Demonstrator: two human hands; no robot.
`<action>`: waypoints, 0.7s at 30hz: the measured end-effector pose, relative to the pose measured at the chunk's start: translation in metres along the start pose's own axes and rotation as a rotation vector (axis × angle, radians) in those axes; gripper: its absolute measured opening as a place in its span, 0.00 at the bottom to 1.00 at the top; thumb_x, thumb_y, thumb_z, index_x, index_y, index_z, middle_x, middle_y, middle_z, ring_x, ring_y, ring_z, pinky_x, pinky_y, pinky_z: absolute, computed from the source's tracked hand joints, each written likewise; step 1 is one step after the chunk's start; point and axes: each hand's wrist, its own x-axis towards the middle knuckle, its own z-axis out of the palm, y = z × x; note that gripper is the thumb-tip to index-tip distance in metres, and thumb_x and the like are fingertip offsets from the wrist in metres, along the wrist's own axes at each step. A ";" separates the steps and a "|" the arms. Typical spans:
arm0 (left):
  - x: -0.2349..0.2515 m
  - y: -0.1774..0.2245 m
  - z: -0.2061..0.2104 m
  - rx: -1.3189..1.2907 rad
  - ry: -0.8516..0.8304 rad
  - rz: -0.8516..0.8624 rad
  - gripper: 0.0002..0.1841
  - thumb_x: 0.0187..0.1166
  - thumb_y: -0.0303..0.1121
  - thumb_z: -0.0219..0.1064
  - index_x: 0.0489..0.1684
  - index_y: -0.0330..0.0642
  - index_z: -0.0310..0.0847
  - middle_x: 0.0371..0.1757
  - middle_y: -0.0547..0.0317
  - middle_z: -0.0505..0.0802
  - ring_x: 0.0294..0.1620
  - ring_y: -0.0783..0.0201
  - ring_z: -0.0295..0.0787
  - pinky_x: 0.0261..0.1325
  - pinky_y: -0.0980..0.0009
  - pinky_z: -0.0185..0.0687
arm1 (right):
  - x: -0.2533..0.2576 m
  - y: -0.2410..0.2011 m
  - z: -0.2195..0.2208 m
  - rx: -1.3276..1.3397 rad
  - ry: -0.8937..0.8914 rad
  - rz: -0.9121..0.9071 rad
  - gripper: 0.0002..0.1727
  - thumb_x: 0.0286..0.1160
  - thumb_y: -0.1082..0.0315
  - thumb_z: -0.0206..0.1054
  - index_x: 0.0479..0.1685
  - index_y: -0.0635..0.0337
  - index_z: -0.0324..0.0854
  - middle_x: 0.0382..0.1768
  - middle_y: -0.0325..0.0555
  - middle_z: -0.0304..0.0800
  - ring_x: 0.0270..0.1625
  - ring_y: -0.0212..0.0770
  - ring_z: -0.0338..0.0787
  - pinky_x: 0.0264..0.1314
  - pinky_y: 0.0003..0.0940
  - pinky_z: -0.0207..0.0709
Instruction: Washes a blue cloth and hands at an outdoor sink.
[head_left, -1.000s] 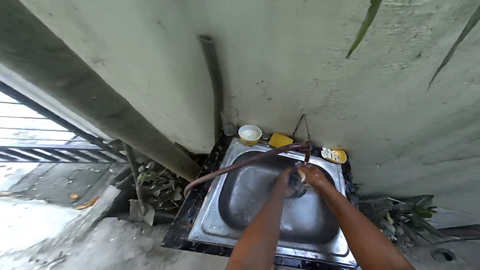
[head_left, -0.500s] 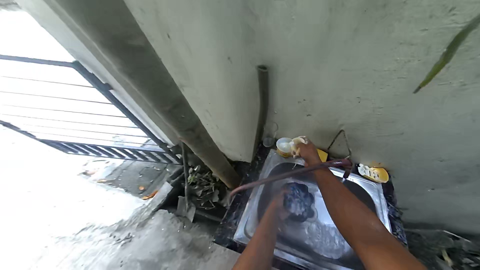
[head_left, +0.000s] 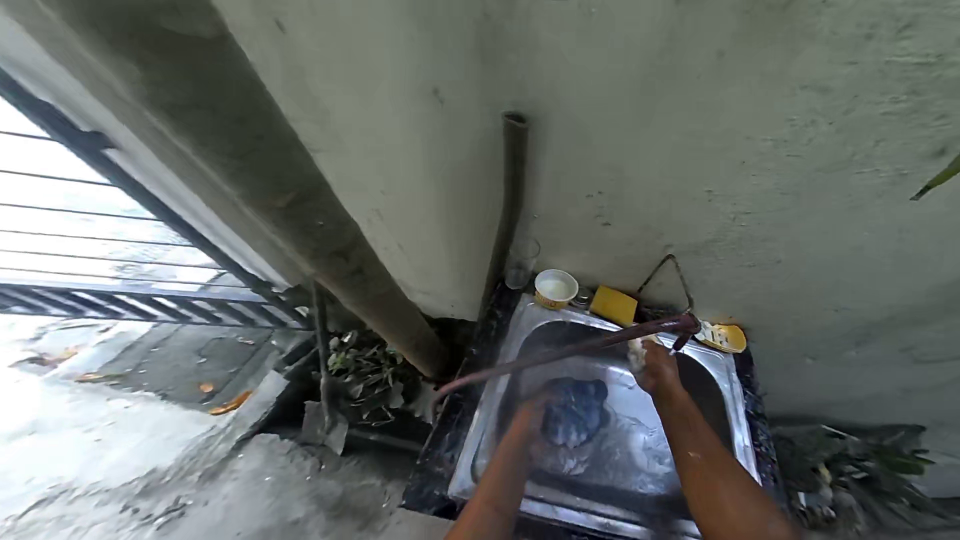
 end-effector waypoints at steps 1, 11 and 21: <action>-0.003 0.001 0.001 0.002 -0.005 0.000 0.16 0.77 0.27 0.49 0.59 0.45 0.75 0.37 0.56 0.92 0.34 0.63 0.92 0.35 0.63 0.90 | 0.006 0.000 -0.011 -0.013 0.014 0.011 0.11 0.91 0.66 0.50 0.53 0.63 0.73 0.28 0.41 0.75 0.21 0.31 0.74 0.22 0.27 0.72; -0.039 0.003 -0.004 -0.051 -0.015 0.104 0.21 0.61 0.29 0.57 0.57 0.45 0.76 0.37 0.56 0.95 0.34 0.63 0.95 0.34 0.64 0.93 | -0.005 -0.004 -0.035 -0.137 -0.153 0.141 0.11 0.92 0.64 0.51 0.54 0.63 0.73 0.27 0.43 0.82 0.19 0.33 0.79 0.19 0.27 0.75; -0.050 -0.003 -0.015 -0.120 0.019 0.160 0.19 0.60 0.30 0.59 0.52 0.45 0.78 0.36 0.54 0.95 0.33 0.63 0.95 0.34 0.64 0.93 | -0.007 0.005 -0.029 -0.330 -0.038 0.135 0.20 0.89 0.56 0.61 0.66 0.64 0.72 0.33 0.45 0.78 0.23 0.34 0.75 0.24 0.32 0.74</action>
